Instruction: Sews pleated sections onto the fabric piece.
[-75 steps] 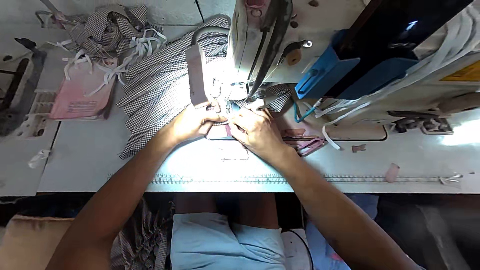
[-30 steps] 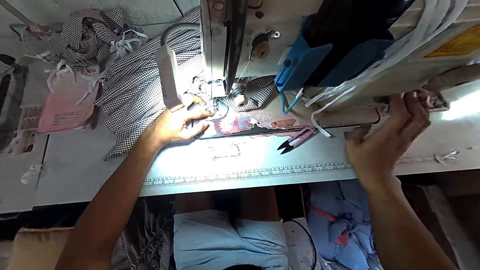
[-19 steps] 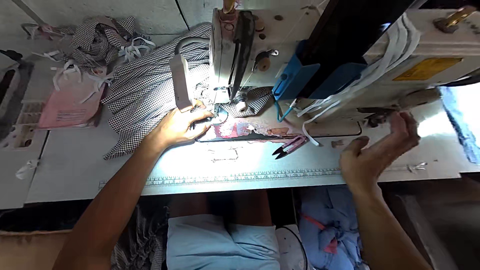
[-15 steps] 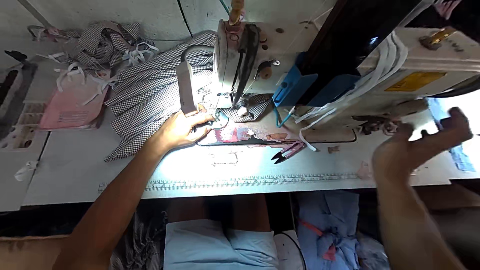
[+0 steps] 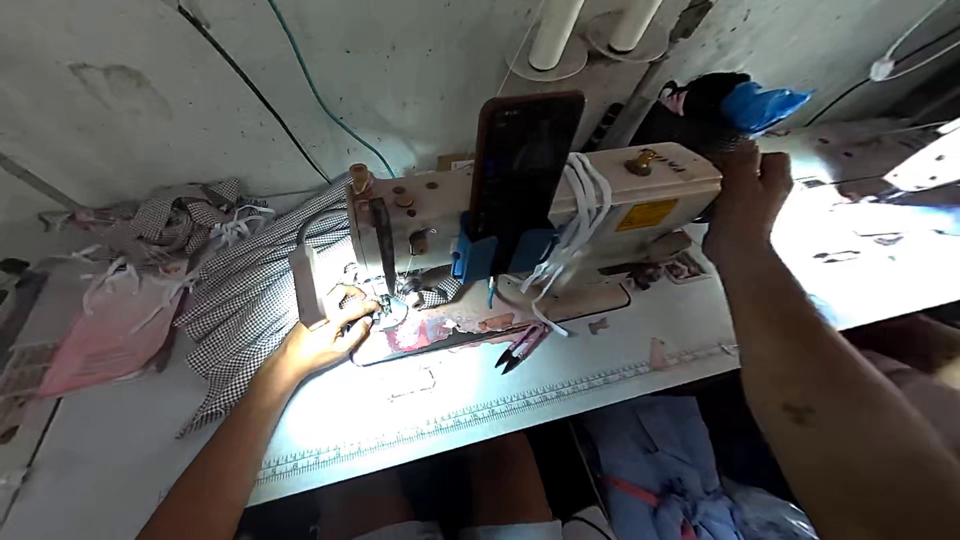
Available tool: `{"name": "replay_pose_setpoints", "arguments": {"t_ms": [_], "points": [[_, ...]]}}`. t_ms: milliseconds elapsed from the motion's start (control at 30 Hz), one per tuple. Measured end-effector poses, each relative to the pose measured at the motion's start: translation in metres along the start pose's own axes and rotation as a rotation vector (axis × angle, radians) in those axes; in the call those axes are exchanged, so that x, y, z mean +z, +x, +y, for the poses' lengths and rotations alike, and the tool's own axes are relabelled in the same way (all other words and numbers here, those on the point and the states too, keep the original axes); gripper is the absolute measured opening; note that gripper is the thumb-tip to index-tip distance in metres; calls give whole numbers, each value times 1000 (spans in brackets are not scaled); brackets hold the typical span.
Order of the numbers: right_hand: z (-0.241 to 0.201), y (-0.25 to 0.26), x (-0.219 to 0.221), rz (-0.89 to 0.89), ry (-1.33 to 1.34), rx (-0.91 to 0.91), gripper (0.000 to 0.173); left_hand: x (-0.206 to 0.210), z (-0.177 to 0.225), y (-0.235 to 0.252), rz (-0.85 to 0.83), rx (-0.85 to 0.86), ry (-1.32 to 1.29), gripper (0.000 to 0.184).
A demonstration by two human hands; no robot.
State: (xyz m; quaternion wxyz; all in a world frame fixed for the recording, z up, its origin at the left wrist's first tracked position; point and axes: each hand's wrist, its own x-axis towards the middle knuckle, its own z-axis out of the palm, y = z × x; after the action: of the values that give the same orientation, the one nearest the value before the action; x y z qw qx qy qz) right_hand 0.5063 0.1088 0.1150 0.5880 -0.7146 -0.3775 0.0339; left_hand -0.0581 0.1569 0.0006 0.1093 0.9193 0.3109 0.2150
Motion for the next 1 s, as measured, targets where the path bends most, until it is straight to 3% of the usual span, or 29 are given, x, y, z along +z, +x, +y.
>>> {"name": "replay_pose_setpoints", "arguments": {"t_ms": [167,300,400,467,533,633,700,800,1000], "points": [[6,-8,5,34,122,-73,48,4,-16,3,89,-109,47,35],[11,-8,4,2,178,-77,50,-9,-32,-18,168,-472,166,39],[8,-12,-7,-9,87,64,60,-40,9,-48,50,-653,303,37],[-7,-45,-25,-3,-78,139,66,-50,45,-77,-76,-679,415,38],[-20,-113,-38,-79,-209,-37,58,-56,79,-103,-124,-655,468,40],[-24,-228,-19,-386,-343,-544,31,-51,99,-121,-60,-537,498,43],[-17,-269,5,-568,-458,-767,40,-40,95,-120,61,-443,492,44],[-5,-280,22,-670,-556,-879,40,-23,81,-117,131,-353,418,40],[-2,-271,29,-681,-540,-1031,28,-17,77,-128,177,-429,349,41]]}}
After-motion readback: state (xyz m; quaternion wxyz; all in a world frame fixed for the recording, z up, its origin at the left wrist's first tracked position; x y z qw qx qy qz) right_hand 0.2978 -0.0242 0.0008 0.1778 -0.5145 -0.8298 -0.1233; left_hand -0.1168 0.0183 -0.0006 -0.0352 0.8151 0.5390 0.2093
